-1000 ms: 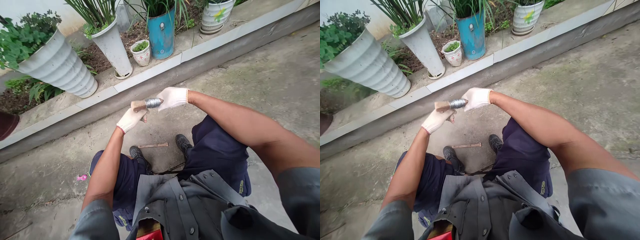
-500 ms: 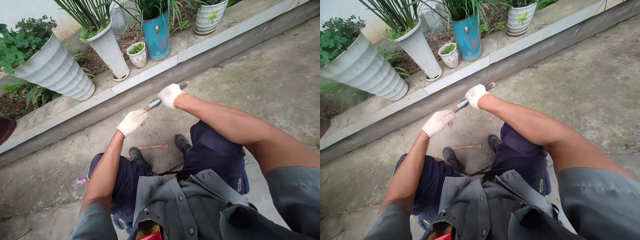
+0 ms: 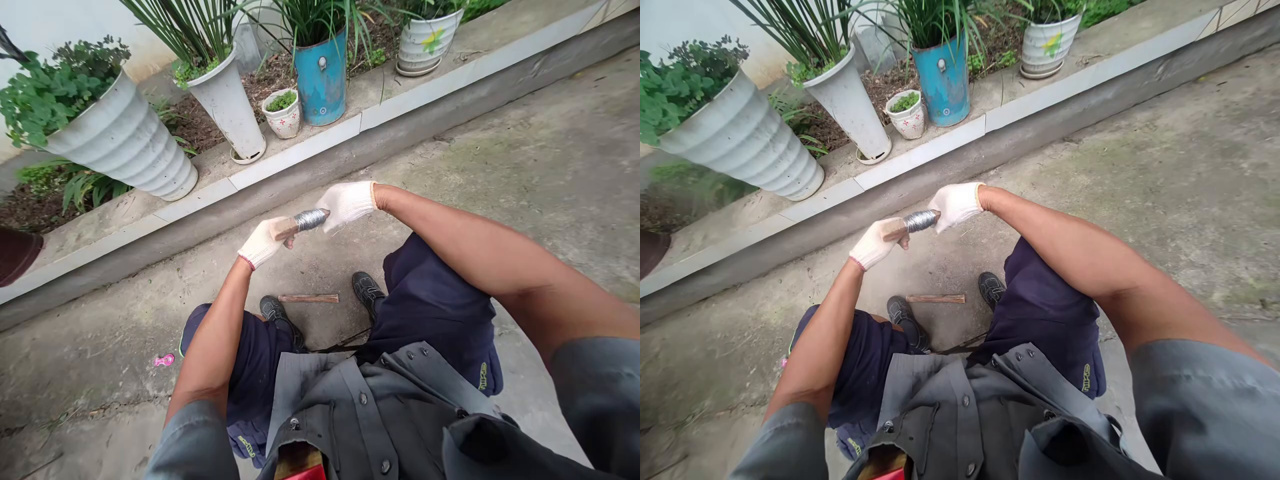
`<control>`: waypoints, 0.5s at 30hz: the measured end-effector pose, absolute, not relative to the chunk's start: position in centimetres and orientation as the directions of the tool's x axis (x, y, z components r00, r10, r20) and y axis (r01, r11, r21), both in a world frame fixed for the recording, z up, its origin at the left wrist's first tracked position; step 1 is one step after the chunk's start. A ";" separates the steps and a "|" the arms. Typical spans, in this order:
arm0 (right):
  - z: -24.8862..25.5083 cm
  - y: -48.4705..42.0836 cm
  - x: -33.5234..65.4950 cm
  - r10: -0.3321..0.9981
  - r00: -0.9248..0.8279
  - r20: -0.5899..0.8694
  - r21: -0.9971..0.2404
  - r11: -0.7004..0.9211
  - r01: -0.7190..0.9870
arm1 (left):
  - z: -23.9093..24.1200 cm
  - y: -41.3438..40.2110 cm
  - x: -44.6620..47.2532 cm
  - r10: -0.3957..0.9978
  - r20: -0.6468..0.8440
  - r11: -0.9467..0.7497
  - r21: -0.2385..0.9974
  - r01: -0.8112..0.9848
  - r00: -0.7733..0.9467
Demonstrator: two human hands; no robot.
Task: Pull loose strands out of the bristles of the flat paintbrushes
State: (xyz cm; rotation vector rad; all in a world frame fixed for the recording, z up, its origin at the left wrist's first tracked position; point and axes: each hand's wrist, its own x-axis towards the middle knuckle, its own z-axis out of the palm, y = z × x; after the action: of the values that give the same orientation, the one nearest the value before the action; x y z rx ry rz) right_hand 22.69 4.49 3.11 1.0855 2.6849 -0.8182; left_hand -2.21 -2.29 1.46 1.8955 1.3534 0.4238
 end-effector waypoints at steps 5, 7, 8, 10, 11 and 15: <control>3.7 5.1 21.9 0.803 -0.560 -0.205 -0.278 0.501 0.820 | 0.7 -3.3 -0.5 0.870 -0.227 -0.089 0.802 0.591 0.438; 3.4 5.7 21.8 0.854 -0.491 -0.172 -0.213 0.455 0.865 | 0.6 -3.5 -0.2 0.856 -0.246 -0.099 0.785 0.612 0.455; 3.2 6.0 21.8 0.877 -0.453 -0.160 -0.190 0.423 0.886 | 0.6 -3.5 -0.2 0.848 -0.257 -0.110 0.770 0.629 0.463; 2.6 6.6 21.7 0.909 -0.387 -0.153 -0.142 0.368 0.919 | 0.6 -3.5 -0.3 0.835 -0.282 -0.122 0.742 0.659 0.472; 2.3 6.8 21.7 0.916 -0.366 -0.166 -0.108 0.352 0.930 | 0.7 -3.5 -0.3 0.830 -0.294 -0.116 0.740 0.663 0.474; 1.5 6.5 21.3 0.900 -0.361 -0.243 0.021 0.377 0.926 | 1.2 -3.4 -0.9 0.850 -0.302 -0.041 0.779 0.626 0.431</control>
State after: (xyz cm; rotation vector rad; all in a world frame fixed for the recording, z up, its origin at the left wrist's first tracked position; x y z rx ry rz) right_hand 21.29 6.49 1.54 1.6325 2.4217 -0.1754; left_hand -0.95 -3.39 1.18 1.7518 1.2786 0.3013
